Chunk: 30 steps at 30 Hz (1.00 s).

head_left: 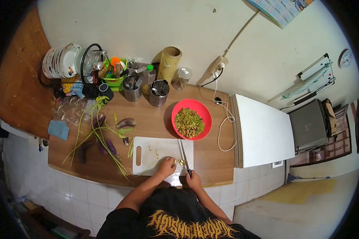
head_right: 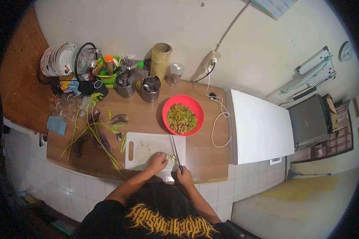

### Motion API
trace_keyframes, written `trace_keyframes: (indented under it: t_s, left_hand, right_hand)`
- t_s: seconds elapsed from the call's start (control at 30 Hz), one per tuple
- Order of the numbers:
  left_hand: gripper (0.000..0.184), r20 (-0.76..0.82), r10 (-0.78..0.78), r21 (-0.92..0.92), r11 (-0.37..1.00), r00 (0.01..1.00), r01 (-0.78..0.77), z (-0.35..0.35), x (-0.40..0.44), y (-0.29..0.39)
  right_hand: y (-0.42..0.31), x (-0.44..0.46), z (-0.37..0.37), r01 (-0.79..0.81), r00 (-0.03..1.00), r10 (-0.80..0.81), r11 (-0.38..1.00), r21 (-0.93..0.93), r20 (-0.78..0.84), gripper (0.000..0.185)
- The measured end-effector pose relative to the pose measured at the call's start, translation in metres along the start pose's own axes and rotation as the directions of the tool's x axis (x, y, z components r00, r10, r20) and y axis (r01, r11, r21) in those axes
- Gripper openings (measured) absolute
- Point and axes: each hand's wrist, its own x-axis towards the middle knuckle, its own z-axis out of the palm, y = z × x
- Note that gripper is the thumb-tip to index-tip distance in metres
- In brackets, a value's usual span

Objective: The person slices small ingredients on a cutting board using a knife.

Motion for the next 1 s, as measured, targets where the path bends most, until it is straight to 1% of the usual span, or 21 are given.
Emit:
trace_keyframes:
  t_s: [0.07,0.1,0.17,0.2,0.27,0.3,0.33,0.37,0.4,0.43,0.47,0.53,0.57,0.6,0.67,0.8,0.87,0.93,0.97,1.0]
  left_hand:
    - [0.031,-0.04,0.066,-0.02,0.998,0.997,-0.067,0.007,0.0,-0.008]
    - [0.031,-0.042,0.066,-0.024,0.997,0.997,-0.067,0.005,0.001,-0.006]
    - [0.035,0.02,-0.001,-0.018,1.0,1.0,0.001,0.001,0.0,-0.004]
    - [0.035,0.018,0.0,-0.018,1.0,1.0,0.001,0.0,-0.001,-0.003]
    - [0.038,-0.07,0.151,0.091,0.985,0.986,-0.145,-0.001,-0.002,-0.001]
    - [0.038,-0.065,0.156,0.089,0.985,0.986,-0.15,0.0,-0.003,0.0]
    - [0.041,-0.08,0.17,0.071,0.984,0.982,-0.164,0.0,-0.003,0.001]
    - [0.043,-0.096,0.184,0.054,0.982,0.978,-0.179,0.001,-0.002,0.001]
    - [0.043,-0.093,0.187,0.053,0.982,0.978,-0.183,0.0,-0.001,0.002]
    - [0.044,-0.072,0.188,0.122,0.976,0.98,-0.179,-0.002,-0.002,0.003]
    - [0.045,-0.049,0.187,0.192,0.966,0.981,-0.175,-0.003,-0.003,0.003]
    - [0.043,-0.041,0.193,0.227,0.957,0.98,-0.178,-0.008,-0.007,0.012]
    - [0.042,-0.044,0.201,0.262,0.948,0.979,-0.183,-0.011,-0.007,0.018]
    - [0.042,-0.036,0.204,0.264,0.946,0.978,-0.188,-0.011,-0.006,0.02]
    - [0.036,-0.026,0.179,0.267,0.949,0.983,-0.166,-0.012,-0.006,0.025]
    - [0.031,-0.024,0.176,0.279,0.947,0.984,-0.162,-0.008,-0.002,0.023]
    - [0.029,-0.018,0.176,0.32,0.934,0.984,-0.162,-0.013,-0.001,0.024]
    - [0.027,-0.011,0.188,0.363,0.916,0.982,-0.171,-0.015,0.003,0.02]
    - [0.026,0.001,0.196,0.401,0.898,0.981,-0.18,-0.016,0.004,0.016]
    - [0.026,0.008,0.195,0.406,0.896,0.981,-0.182,-0.017,0.005,0.008]
  right_hand:
    - [0.011,-0.002,-0.001,0.013,1.0,-0.011,0.996,-0.083,0.02,0.038]
    - [0.013,-0.006,0.0,0.013,1.0,-0.011,0.996,-0.087,0.02,0.038]
    - [0.016,-0.009,0.003,-0.034,0.997,0.043,0.988,-0.153,0.061,0.04]
    - [0.011,-0.011,0.003,-0.032,0.997,0.042,0.988,-0.153,0.061,0.04]
    - [0.002,-0.017,0.006,-0.055,0.99,0.066,0.995,-0.085,0.127,0.041]
    - [0.002,-0.017,0.01,-0.008,0.992,0.014,0.999,-0.045,0.129,0.043]
    - [0.002,-0.018,0.013,-0.012,0.992,0.018,0.999,-0.045,0.123,0.043]
    - [0.002,-0.017,0.016,-0.011,0.988,0.012,1.0,-0.009,0.151,0.043]
    - [-0.001,-0.017,0.016,-0.01,0.984,0.005,1.0,0.028,0.18,0.043]
    - [-0.003,-0.015,0.014,-0.07,0.969,0.061,0.997,0.028,0.239,0.046]
    - [-0.005,-0.014,0.014,-0.076,0.969,0.066,0.997,0.032,0.238,0.046]
    - [0.001,-0.016,0.015,0.01,0.987,-0.023,0.996,0.085,0.161,0.043]
    - [0.004,-0.016,0.015,0.002,0.987,-0.016,0.996,0.09,0.158,0.043]
    - [0.008,-0.013,0.015,0.013,0.986,-0.026,0.997,0.082,0.163,0.042]
    - [0.014,-0.013,0.017,0.019,0.986,-0.031,0.997,0.079,0.164,0.041]
    - [0.013,-0.011,0.015,-0.001,0.981,-0.025,0.991,0.134,0.191,0.04]
    - [0.009,-0.012,0.017,-0.018,0.978,-0.015,0.988,0.155,0.208,0.04]
    - [0.016,-0.009,0.024,0.047,0.985,-0.072,0.986,0.16,0.156,0.038]
    - [0.02,-0.007,0.027,0.046,0.985,-0.072,0.985,0.166,0.156,0.038]
    - [0.022,-0.006,0.029,0.011,0.981,-0.045,0.984,0.179,0.187,0.037]
